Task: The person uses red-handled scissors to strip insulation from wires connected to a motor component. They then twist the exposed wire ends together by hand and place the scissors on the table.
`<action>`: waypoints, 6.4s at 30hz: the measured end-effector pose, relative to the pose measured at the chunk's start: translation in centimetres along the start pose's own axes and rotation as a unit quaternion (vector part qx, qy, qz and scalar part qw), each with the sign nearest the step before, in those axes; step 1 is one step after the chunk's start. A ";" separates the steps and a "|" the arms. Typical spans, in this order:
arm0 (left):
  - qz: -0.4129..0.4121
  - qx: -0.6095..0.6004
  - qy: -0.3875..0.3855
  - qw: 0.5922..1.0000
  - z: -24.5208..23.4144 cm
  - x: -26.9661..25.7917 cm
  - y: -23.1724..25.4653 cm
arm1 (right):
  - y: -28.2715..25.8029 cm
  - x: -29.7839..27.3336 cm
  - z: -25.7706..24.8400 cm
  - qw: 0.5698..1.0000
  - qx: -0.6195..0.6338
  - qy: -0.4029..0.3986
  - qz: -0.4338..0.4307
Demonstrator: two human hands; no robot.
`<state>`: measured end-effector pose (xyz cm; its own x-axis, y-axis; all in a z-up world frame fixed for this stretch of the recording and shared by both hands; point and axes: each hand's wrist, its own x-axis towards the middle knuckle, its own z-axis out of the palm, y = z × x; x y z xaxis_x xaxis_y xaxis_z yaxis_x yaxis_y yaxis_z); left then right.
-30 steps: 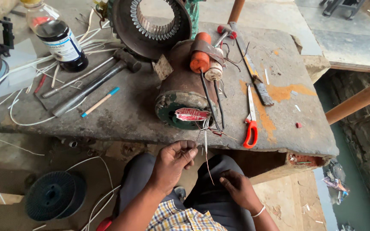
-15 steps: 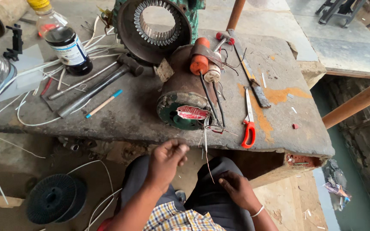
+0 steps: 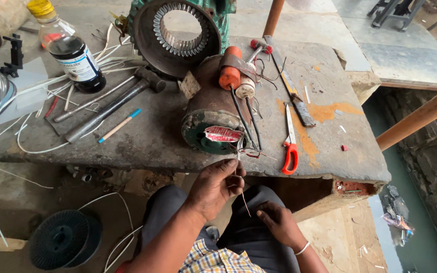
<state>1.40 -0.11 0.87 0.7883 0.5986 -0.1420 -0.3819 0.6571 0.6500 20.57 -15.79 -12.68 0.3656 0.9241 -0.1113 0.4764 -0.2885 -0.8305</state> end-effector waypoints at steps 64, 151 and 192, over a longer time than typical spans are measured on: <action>0.292 0.189 0.083 0.934 2.3 -0.5 -5.4 | 0.1 0.2 -0.1 0.996 0.075 -0.022 0.041; -0.088 0.165 0.369 0.910 -27.6 -2.1 -5.4 | -5.4 -3.4 0.8 0.861 0.334 -0.383 0.017; 0.551 0.658 0.083 0.506 7.4 9.1 15.0 | -4.2 -1.9 -2.3 0.992 0.011 -0.116 -0.049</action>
<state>6.38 11.84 14.85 0.3535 0.3720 0.8583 0.1934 -0.9268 0.3220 19.73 -16.89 -7.69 0.1234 0.9809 -0.1507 0.4813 -0.1919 -0.8553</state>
